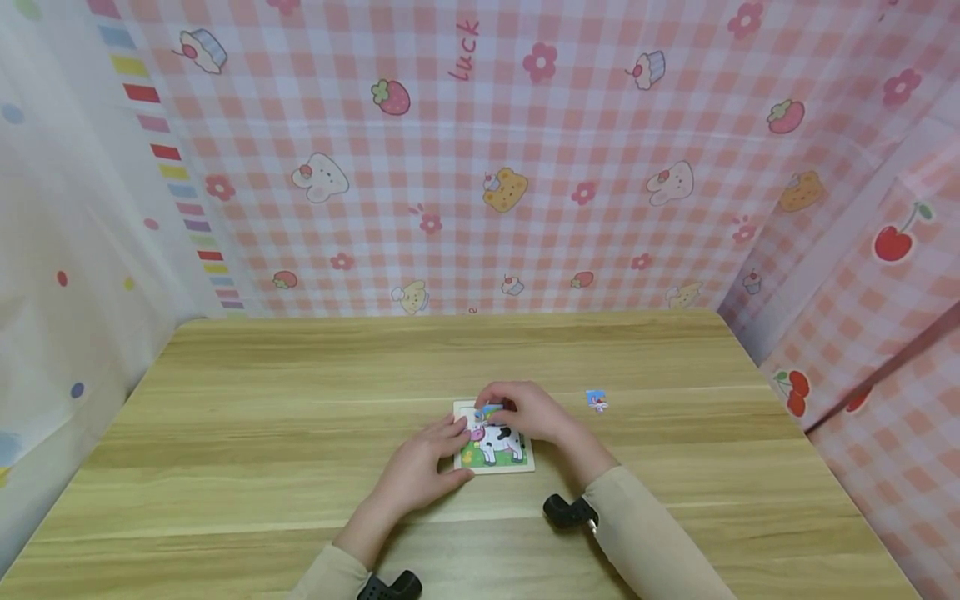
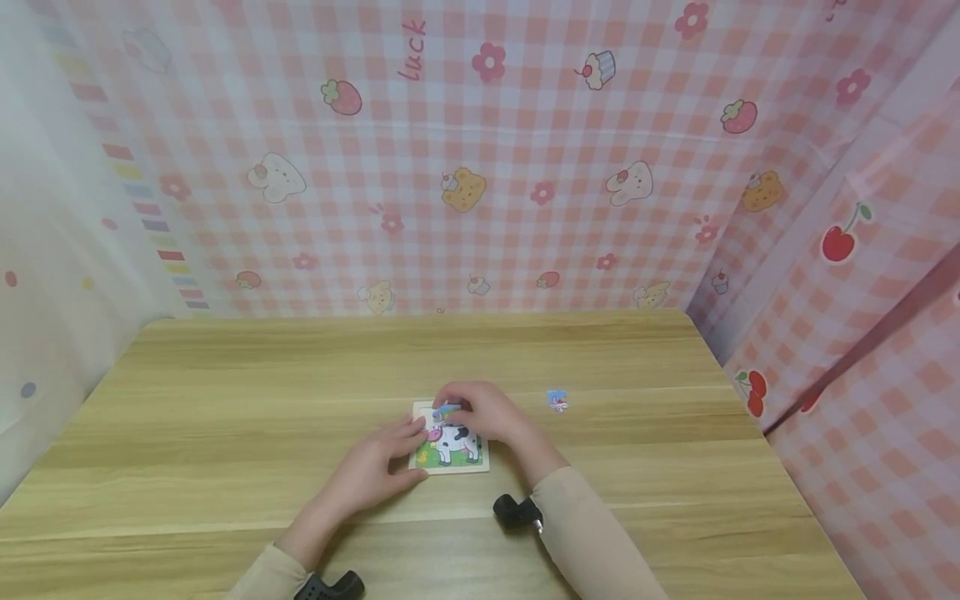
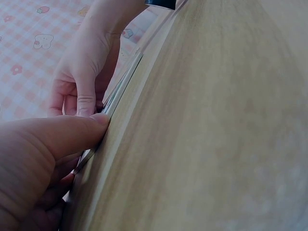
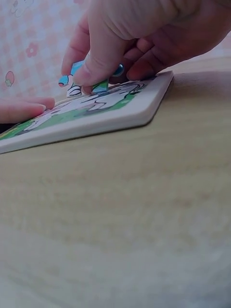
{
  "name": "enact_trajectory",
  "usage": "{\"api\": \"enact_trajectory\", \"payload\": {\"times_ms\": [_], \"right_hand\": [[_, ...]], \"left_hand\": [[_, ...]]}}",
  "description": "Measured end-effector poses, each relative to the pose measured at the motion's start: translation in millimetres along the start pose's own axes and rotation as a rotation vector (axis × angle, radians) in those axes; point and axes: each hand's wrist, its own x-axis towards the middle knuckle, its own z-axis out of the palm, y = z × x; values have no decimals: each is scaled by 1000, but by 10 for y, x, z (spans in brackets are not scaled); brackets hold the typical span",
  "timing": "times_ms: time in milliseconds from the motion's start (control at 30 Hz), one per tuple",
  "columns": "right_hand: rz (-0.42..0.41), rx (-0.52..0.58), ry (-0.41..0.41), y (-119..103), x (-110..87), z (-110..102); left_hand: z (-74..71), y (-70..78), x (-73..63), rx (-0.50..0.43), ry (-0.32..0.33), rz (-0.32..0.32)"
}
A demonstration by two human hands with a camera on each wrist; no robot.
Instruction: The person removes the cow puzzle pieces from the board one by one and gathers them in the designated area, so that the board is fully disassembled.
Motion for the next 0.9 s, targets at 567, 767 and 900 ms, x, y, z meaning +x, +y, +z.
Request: {"api": "enact_trajectory", "payload": {"times_ms": [567, 767, 900], "right_hand": [[10, 109, 66, 35, -166, -135], [13, 91, 113, 124, -280, -205], [5, 94, 141, 194, -357, -245]], "left_hand": [[-1, -5, 3, -7, -9, -11], [-1, 3, 5, 0, -10, -8], [-2, 9, 6, 4, -11, -10]]}}
